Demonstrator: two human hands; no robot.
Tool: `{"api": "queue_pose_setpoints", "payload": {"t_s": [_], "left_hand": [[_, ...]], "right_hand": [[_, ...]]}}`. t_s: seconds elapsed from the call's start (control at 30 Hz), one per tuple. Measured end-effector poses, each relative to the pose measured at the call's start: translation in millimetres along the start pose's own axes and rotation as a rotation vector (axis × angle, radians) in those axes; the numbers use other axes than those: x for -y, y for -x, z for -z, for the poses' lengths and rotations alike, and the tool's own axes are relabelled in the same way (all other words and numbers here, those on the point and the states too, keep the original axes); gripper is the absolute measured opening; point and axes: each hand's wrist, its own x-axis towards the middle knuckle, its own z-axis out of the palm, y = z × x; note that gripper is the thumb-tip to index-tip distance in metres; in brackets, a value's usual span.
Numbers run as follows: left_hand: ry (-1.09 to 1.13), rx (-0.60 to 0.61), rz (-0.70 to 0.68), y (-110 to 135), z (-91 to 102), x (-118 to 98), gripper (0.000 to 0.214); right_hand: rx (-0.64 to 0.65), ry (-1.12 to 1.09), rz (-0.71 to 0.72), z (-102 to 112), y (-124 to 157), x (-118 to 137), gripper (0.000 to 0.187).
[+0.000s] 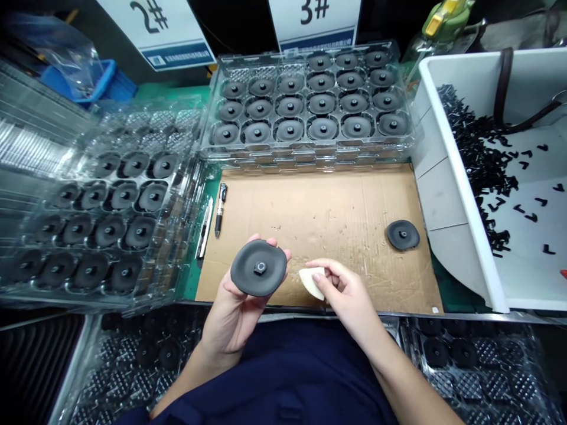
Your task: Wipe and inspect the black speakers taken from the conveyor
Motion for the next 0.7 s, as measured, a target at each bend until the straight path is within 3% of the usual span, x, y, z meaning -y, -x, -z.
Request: {"api": "queue_pose_setpoints", "payload": {"t_s": [0.17, 0.23, 0.3, 0.4, 0.47, 0.57, 0.63, 0.7], "left_hand": [[-0.065, -0.013, -0.002, 1.8, -3.9, 5.8, 0.06], [-0.075, -0.019, 0.007, 3.5, -5.0, 6.8, 0.057], [-0.073, -0.031, 0.025, 5.2, -4.8, 6.6, 0.046], [-0.093, -0.084, 0.003, 6.8, -2.6, 7.2, 0.04], [-0.107, -0.095, -0.038, 7.6, -2.4, 8.6, 0.037], [-0.086, -0.063, -0.036, 9.1, -5.2, 7.4, 0.031], [-0.066, -0.049, -0.009, 10.4, -7.5, 3.1, 0.036], [-0.063, -0.051, -0.002, 11.3, -9.4, -1.1, 0.042]], "right_hand": [[-0.196, 0.169, 0.372, -17.0, 5.2, 46.8, 0.02], [-0.163, 0.236, 0.596, -28.1, 5.4, 63.1, 0.022], [-0.027, 0.316, 0.732, -36.3, 3.9, 71.7, 0.023], [0.229, 0.431, 0.671, -40.0, -1.7, 77.0, 0.019], [0.192, 0.482, 0.64, -39.9, -5.5, 79.0, 0.018], [0.035, 0.454, 0.777, -37.7, -3.9, 79.1, 0.021], [0.141, 0.41, 0.797, -32.2, 3.1, 77.1, 0.02], [0.225, 0.457, 0.678, -24.3, 10.9, 75.4, 0.017]]}}
